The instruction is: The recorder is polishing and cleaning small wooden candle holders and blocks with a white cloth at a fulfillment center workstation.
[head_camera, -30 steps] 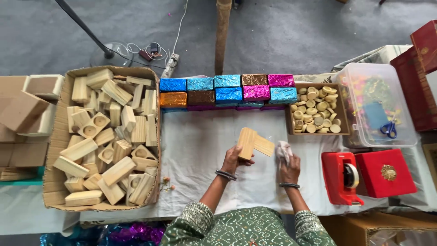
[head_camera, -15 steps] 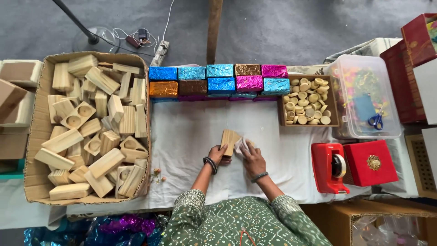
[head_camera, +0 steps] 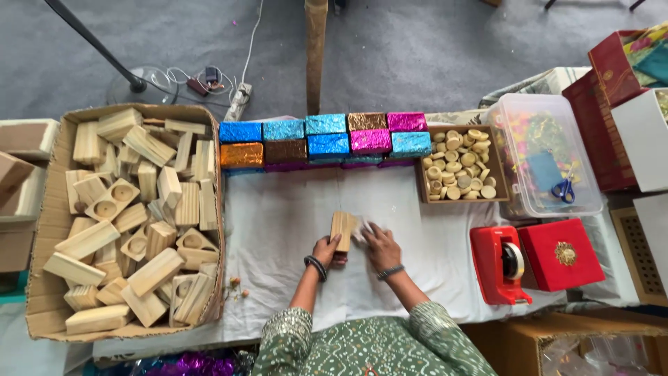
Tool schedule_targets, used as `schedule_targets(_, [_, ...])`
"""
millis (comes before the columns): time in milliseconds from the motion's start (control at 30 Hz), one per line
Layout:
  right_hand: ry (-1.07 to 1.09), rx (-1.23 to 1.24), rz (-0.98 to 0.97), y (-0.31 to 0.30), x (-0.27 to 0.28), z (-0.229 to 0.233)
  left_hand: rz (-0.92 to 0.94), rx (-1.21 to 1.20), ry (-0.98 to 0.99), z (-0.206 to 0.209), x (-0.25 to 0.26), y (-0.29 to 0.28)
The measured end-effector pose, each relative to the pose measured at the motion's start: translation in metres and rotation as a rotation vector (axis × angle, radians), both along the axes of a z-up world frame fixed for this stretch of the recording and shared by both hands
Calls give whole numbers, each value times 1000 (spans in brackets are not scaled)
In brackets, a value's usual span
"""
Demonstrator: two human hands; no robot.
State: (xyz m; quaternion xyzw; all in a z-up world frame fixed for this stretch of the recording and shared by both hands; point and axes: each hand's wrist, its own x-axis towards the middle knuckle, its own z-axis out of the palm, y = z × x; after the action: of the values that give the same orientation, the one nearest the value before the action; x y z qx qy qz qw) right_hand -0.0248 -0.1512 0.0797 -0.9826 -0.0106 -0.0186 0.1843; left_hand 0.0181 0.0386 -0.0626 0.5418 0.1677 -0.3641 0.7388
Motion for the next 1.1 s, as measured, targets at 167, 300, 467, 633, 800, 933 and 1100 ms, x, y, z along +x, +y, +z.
schedule_targets(167, [114,-4,-136,-43,-20,-16,10,37,7,1,0,1])
schedule_targets(300, [-57,159,-182,-22,-16,-24,-23,24,16,0,3,1])
schedule_targets(467, [-119,267,-9,44,-11,-32,-17,41,70,-17,4,3])
schedule_targets(633, [-106,156,-40,49,35,-10,-31,17,68,-11,2,1])
schedule_targets(800, [65,35,-25,47,60,14,-14,83,70,6,2,-1])
schedule_targets(933, [-112,36,102,48,17,8,14,123,50,-2,1,-2])
schedule_targets(1100, [-1,-5,108,47,4,14,-32,191,-298,-74,14,-3])
